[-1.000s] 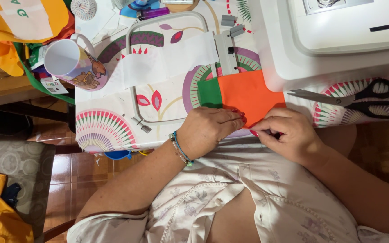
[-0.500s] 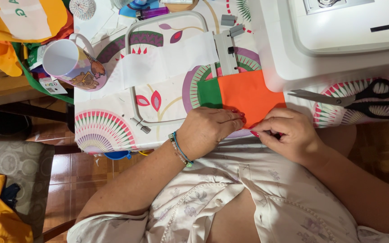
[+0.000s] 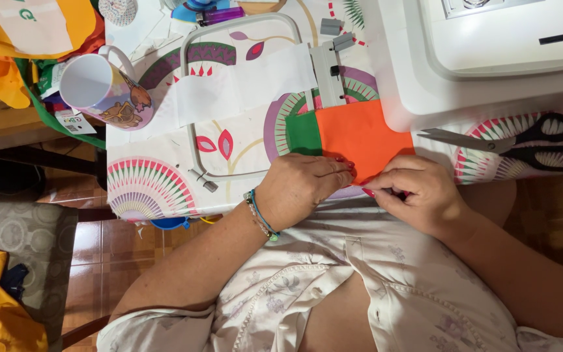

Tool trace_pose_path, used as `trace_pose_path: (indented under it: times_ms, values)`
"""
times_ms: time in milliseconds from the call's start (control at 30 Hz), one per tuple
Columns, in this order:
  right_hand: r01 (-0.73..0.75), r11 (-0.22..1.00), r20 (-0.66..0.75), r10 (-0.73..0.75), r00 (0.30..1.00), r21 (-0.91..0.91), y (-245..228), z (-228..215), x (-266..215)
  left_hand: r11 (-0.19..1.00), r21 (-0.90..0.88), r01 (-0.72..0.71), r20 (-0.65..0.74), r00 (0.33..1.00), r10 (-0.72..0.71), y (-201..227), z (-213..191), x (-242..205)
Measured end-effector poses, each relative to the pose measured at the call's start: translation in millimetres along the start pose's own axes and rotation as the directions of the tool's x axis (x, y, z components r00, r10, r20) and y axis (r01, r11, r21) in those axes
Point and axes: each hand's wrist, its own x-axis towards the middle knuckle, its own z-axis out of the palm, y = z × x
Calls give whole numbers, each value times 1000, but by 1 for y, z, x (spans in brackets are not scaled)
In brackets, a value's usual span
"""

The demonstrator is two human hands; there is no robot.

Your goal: Trimming and folding fabric pieces at a sewing station to prepare them for assembly

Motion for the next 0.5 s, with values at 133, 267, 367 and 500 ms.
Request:
trace_pose_path:
  times_ms: [133,267,367,500]
  values:
    - [-8,1000,0,8,1000,8,1,0,-1,1000,-21,6,-1,1000,-6,-2,2,-2]
    - [-14,1000,8,14,1000,2,-1,-1,0,1000,-22,3,6,1000,-3,-2,0,-1]
    - [-11,1000,6,11,1000,4,-1,0,1,1000,-23,4,7,1000,-4,-2,1,-1]
    - [-7,1000,5,7,1000,1,-2,1,1,999,-50,12,20,1000,-11,0,-2,1]
